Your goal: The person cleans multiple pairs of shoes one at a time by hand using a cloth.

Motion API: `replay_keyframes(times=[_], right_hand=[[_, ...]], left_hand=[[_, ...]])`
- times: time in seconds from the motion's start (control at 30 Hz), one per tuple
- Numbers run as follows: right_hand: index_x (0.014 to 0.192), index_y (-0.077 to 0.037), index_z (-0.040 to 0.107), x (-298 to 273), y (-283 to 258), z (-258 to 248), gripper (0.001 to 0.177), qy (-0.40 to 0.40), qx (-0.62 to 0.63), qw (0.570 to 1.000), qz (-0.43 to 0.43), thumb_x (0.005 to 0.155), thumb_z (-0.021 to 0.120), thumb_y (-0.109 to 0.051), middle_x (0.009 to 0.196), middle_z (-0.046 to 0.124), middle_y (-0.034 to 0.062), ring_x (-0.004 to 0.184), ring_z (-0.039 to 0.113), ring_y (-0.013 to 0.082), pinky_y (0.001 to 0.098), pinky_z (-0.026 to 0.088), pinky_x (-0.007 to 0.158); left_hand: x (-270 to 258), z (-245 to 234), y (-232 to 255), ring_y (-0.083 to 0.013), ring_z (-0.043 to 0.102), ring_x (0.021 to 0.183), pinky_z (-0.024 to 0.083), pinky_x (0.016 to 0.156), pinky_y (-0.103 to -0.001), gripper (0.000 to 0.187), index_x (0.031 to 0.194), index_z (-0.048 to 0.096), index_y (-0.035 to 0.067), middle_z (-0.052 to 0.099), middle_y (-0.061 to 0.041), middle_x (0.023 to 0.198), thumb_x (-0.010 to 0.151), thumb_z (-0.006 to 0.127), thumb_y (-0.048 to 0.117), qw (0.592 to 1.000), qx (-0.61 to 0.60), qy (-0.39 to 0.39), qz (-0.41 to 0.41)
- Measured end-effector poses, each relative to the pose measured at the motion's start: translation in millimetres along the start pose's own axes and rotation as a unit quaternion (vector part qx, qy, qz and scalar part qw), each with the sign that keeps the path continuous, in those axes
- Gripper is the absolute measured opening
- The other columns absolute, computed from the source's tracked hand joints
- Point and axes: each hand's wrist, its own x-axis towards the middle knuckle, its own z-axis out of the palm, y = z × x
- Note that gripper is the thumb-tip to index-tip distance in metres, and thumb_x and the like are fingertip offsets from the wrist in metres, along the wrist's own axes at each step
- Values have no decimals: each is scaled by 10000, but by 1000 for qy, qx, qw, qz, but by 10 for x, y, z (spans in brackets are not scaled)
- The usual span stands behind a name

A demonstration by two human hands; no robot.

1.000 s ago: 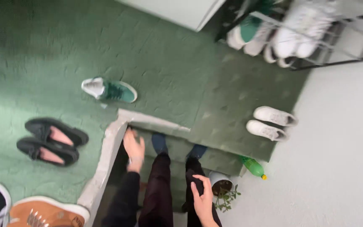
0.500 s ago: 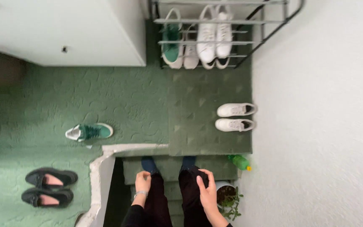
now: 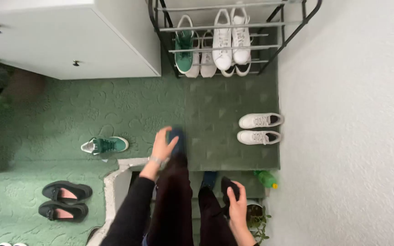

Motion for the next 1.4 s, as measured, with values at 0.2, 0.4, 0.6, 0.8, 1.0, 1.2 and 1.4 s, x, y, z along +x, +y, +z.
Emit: replay_keyframes(times=[0.2, 0.4, 0.6, 0.8, 1.0, 1.2, 1.4], right_hand=[[1388, -199, 558, 36, -922, 504, 469, -10, -29, 964, 266, 950, 604, -358, 1471, 548, 69, 1329, 566, 310, 511, 489, 1181], [1321, -139, 579, 622, -564, 716, 417, 39, -13, 971, 236, 946, 624, -316, 1402, 595, 91, 1275, 614, 303, 465, 529, 1095], [1264, -108, 612, 1133, -493, 1068, 395, 49, -32, 970, 237, 934, 650, -323, 1323, 650, 95, 1223, 639, 255, 384, 517, 1003], [1256, -101, 635, 1461, -455, 1303, 382, 50, -87, 965, 243, 947, 642, -326, 1278, 661, 72, 1211, 618, 213, 360, 478, 1016], [1246, -96, 631, 1658, -196, 1224, 351, 57, -75, 965, 246, 953, 652, -288, 1245, 662, 83, 1156, 624, 206, 337, 487, 966], [1264, -121, 630, 1712, -492, 1297, 391, 48, -86, 962, 256, 945, 630, -347, 1293, 671, 79, 1207, 641, 239, 381, 512, 988], [1227, -141, 650, 1578, -185, 1141, 329, 9, -146, 978, 146, 956, 636, -327, 1223, 689, 48, 1159, 633, 186, 330, 479, 1010]], left_hand=[[1256, 313, 90, -348, 439, 1392, 383, 1128, -489, 666, 1477, 446, 37, 498, -175, 1489, 970, 633, 427, 988, 41, -139, -46], [2525, 859, 50, -403, 295, 1492, 308, 1207, -503, 820, 1565, 258, -34, 305, -245, 1622, 1000, 646, 415, 977, 112, -175, 56], [3794, 1453, -170, -351, 318, 1517, 408, 1171, -454, 907, 1620, 146, 13, 236, -172, 1673, 1039, 691, 448, 962, 244, -87, 84], [4705, 1591, 125, -311, 53, 1624, 121, 1360, -382, 995, 1626, -50, -17, -51, -188, 1709, 1168, 661, 507, 905, 404, -130, -11], [5293, 2060, -606, -295, 523, 968, 397, 930, -433, 492, 1011, 539, 110, 540, -78, 1000, 905, 790, 520, 866, 435, 231, 87], [5053, 1843, -106, -228, 593, 1010, 427, 968, -394, 278, 1033, 678, 172, 691, -19, 1052, 1042, 594, 437, 857, 513, 28, 43], [4184, 1913, 164, -247, 595, 1288, 334, 1172, -485, 427, 1304, 634, 124, 706, -114, 1289, 1116, 390, 420, 876, 467, -67, 104]])
